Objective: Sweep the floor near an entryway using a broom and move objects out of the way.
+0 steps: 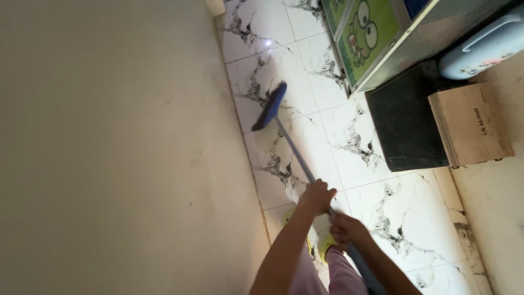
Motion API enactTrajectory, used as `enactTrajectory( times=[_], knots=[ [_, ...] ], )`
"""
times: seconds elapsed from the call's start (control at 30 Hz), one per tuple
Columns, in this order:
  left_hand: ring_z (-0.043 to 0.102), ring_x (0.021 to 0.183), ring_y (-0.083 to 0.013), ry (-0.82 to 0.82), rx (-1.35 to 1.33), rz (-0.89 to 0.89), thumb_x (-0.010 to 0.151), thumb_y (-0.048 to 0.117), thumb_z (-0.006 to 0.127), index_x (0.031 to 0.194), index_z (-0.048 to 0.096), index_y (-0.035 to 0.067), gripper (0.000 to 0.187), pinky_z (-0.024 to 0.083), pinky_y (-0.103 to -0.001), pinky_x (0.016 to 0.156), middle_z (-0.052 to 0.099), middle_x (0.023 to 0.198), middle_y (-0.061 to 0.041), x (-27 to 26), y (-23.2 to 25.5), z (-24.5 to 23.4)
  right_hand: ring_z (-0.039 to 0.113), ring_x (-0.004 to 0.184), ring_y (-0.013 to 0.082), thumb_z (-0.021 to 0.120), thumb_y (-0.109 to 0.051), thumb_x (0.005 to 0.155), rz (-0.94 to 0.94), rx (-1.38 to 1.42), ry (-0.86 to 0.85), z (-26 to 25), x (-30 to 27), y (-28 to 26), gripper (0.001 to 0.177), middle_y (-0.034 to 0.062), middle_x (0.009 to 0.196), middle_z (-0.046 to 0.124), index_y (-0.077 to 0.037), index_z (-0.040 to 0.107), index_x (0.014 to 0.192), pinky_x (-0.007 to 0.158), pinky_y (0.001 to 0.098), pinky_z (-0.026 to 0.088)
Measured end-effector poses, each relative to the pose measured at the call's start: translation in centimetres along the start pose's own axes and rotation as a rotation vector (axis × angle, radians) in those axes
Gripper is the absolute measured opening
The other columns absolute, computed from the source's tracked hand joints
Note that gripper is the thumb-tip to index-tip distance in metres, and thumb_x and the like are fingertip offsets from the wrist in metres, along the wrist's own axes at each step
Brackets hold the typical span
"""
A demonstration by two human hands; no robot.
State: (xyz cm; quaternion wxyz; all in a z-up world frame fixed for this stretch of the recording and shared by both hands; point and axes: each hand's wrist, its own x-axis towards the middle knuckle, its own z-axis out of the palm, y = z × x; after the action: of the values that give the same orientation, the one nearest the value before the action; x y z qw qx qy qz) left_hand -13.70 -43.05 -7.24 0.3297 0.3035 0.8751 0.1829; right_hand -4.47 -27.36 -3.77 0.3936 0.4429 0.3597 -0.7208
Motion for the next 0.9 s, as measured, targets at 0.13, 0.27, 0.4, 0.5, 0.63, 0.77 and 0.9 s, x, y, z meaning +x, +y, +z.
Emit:
enactTrajectory(
  times=[0.13,0.27,0.4,0.5,0.63,0.77,0.9],
  knots=[
    [0.062,0.100,-0.0349,0.270,-0.100,0.190,0.072,0.033,0.079,0.098,0.063,0.010,0.038,0.050,-0.049,0.087,0.065,0.095,-0.015,1.8,6.9,0.3,0.037,0.041,0.0118,0.059,-0.022,0.100,-0.028,-0.270,0.195,-1.8,-10.0,-4.5,0.027,0.0009,0.060,0.048,-0.015,0.062,0.126,0.036,0.0302,0.031],
    [0.067,0.089,-0.0319,0.326,-0.266,0.437,0.091,0.038,0.062,0.087,0.063,0.013,0.026,0.054,-0.045,0.082,0.069,0.089,-0.008,3.8,18.1,0.8,0.040,0.046,0.0219,0.059,-0.018,0.105,0.082,-0.446,0.544,-8.4,-18.4,-5.1,0.042,0.0143,0.069,0.060,-0.017,0.057,0.147,0.042,0.0407,0.033],
    [0.069,0.096,-0.0350,0.156,-0.397,0.440,0.098,0.039,0.057,0.091,0.065,0.011,0.030,0.057,-0.048,0.078,0.073,0.093,-0.012,6.6,21.2,1.0,0.046,0.047,0.0263,0.061,-0.021,0.104,0.116,-0.506,0.569,-14.8,-16.7,-5.9,0.025,0.0157,0.067,0.058,-0.016,0.065,0.129,0.043,0.0456,0.042],
    [0.071,0.097,-0.0362,0.086,-0.444,0.389,0.091,0.035,0.063,0.101,0.066,0.010,0.026,0.058,-0.049,0.075,0.075,0.095,-0.015,11.2,18.4,3.1,0.048,0.048,0.0273,0.060,-0.026,0.104,0.079,-0.454,0.513,-16.4,-10.9,-7.9,0.021,0.0148,0.065,0.054,-0.005,0.062,0.108,0.044,0.0453,0.045],
    [0.069,0.098,-0.0373,0.137,-0.449,0.195,0.080,0.029,0.073,0.106,0.065,0.007,0.034,0.057,-0.050,0.075,0.074,0.099,-0.016,12.8,13.5,-0.6,0.046,0.047,0.0197,0.061,-0.026,0.099,0.001,-0.329,0.317,-10.2,-8.6,-13.6,0.025,0.0081,0.061,0.051,-0.001,0.062,0.104,0.042,0.0363,0.041],
    [0.068,0.104,-0.0377,0.182,-0.364,-0.012,0.088,0.028,0.069,0.106,0.067,0.007,0.028,0.057,-0.050,0.079,0.072,0.101,-0.017,16.2,9.8,-3.3,0.040,0.042,0.0148,0.062,-0.029,0.099,0.030,-0.423,0.187,-6.1,-7.7,-19.6,0.032,0.0050,0.060,0.049,-0.001,0.062,0.115,0.037,0.0342,0.038],
    [0.064,0.099,-0.0379,0.376,-0.280,-0.039,0.086,0.021,0.067,0.099,0.065,0.004,0.022,0.056,-0.049,0.076,0.069,0.089,-0.017,17.7,13.6,-6.9,0.038,0.041,0.0137,0.062,-0.028,0.100,0.052,-0.488,0.187,-6.2,-12.3,-25.6,0.038,0.0043,0.060,0.050,-0.008,0.061,0.133,0.037,0.0328,0.036]
  ],
)
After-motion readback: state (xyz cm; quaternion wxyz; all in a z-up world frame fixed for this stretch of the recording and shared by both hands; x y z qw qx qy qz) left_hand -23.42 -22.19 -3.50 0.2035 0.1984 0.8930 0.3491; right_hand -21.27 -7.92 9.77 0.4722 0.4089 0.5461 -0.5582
